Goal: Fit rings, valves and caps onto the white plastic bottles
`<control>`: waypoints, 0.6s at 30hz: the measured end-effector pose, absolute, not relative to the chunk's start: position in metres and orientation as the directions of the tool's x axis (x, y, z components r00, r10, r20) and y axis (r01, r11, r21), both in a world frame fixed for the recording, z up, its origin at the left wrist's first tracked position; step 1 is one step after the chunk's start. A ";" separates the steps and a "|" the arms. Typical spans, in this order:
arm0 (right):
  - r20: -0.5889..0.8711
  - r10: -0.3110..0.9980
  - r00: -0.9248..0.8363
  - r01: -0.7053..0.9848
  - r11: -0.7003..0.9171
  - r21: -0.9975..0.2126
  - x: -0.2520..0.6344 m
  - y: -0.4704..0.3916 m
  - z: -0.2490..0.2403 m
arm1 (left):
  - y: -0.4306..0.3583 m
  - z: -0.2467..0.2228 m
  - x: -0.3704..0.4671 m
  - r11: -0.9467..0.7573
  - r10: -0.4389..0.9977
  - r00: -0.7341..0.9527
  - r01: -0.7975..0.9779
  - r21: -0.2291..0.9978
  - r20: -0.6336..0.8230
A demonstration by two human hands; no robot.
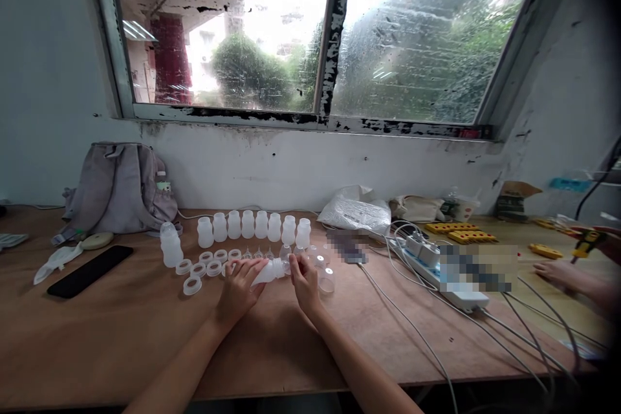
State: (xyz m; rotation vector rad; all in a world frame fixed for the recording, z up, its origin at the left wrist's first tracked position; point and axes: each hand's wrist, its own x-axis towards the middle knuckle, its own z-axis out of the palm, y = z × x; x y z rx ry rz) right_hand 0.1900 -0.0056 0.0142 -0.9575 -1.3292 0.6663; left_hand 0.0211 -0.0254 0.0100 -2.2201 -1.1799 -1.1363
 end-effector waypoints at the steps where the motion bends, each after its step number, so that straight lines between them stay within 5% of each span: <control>1: 0.500 0.850 0.167 0.120 0.486 -0.866 0.190 -0.005 0.014 | -0.026 0.010 0.021 -0.583 0.506 0.329 0.812 0.035 0.798; 7: 0.456 0.883 0.110 -0.011 0.459 -0.888 0.191 -0.007 0.020 | -0.025 0.011 0.021 -0.610 0.501 0.325 0.790 0.061 0.802; 13: 0.432 0.873 -0.224 -0.176 0.400 -0.899 0.193 -0.020 0.041 | -0.026 0.012 0.023 -0.654 0.532 0.289 0.738 0.169 0.796; 18: 0.365 0.902 -0.231 -0.047 0.365 -0.930 0.195 -0.012 0.039 | -0.027 0.009 0.025 -0.671 0.583 0.237 0.680 0.295 0.777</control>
